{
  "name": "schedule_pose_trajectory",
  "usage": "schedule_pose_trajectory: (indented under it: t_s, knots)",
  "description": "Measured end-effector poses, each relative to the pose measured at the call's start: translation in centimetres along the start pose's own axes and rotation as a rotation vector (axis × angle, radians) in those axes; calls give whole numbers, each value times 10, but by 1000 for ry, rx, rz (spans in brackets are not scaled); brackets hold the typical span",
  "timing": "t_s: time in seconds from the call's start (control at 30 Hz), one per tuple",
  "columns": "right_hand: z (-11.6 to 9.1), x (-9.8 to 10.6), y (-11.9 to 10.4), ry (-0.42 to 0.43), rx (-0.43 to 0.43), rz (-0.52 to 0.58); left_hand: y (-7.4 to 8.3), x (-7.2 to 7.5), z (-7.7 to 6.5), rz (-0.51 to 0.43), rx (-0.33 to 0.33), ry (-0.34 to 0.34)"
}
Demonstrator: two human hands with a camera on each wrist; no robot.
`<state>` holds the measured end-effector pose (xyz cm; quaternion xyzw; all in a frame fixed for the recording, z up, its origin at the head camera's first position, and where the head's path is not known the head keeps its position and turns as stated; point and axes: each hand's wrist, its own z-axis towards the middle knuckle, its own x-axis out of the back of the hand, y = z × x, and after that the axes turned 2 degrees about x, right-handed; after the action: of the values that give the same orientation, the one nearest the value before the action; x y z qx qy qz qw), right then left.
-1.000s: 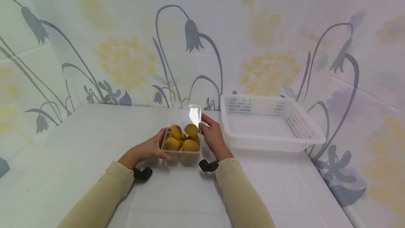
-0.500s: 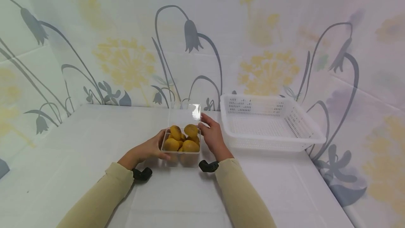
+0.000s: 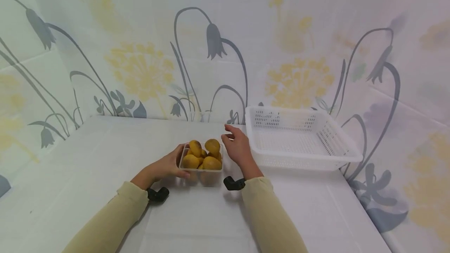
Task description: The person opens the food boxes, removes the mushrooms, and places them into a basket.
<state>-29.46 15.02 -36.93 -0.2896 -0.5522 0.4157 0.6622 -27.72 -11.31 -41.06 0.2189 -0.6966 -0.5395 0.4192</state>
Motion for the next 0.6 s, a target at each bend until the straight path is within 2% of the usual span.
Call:
schedule_pose_trajectory:
  t_s: [0.1,0.3,0.6]
  knots:
    - [-2,3,-4,16,44,-49,0,-1,0,8,0,10]
    - [-4,9,-10,22,83,-78,1,-2,0,15,2,12]
    - [-8,12,-21,-64,123,-96,-2,0,1,14,-20,15]
